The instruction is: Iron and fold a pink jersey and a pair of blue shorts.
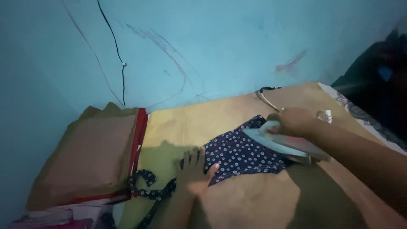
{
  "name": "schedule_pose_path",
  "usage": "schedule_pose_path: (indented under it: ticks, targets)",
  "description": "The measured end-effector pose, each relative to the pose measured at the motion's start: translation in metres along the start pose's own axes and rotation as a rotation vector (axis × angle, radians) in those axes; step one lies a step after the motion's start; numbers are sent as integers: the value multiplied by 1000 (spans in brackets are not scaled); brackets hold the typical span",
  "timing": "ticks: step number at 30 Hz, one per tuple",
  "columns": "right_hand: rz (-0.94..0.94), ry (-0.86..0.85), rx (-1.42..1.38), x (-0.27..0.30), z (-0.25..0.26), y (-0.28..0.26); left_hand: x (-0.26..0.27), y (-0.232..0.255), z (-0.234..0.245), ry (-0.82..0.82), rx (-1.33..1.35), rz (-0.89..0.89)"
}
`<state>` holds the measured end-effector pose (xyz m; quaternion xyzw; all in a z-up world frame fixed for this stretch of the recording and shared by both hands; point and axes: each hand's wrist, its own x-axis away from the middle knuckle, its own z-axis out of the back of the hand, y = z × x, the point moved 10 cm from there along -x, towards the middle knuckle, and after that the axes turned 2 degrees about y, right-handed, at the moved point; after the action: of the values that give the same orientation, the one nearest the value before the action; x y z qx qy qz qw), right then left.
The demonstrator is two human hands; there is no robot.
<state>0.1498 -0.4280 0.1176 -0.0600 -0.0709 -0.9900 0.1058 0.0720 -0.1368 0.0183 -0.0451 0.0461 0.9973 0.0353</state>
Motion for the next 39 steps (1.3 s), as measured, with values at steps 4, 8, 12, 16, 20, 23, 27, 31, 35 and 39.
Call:
schedule_pose_path:
  ticks: [4, 8, 12, 16, 20, 23, 27, 31, 35, 39]
  targets:
    - [-111, 9, -7, -4, 1, 14, 4, -1, -8, -88, -27, 31]
    - [-42, 73, -44, -12, -8, 30, -3, -19, -16, -34, 5, -30]
    - [-169, 21, -126, 6, -19, 68, 13, -40, 12, -12, 220, -48]
    - [-313, -33, -66, 33, -23, 105, 47, -70, 53, -255, 198, 88]
    - [-366, -43, -68, 57, -20, 136, 74, -107, 63, -371, 159, 91]
    - [-387, -5, 12, 56, -23, 135, 88, -128, 51, -452, 170, 131]
    - [-16, 378, -53, 2, -51, 82, 102, -127, 65, -452, -12, 179]
    - [470, 479, -490, 99, 25, -125, 103, -128, 98, -390, -222, 202]
    - [709, 260, -549, 113, -9, -227, 117, -149, 133, -414, -218, 255]
    - [725, 105, -445, 102, -56, -256, 108, -224, 106, -326, 48, 214]
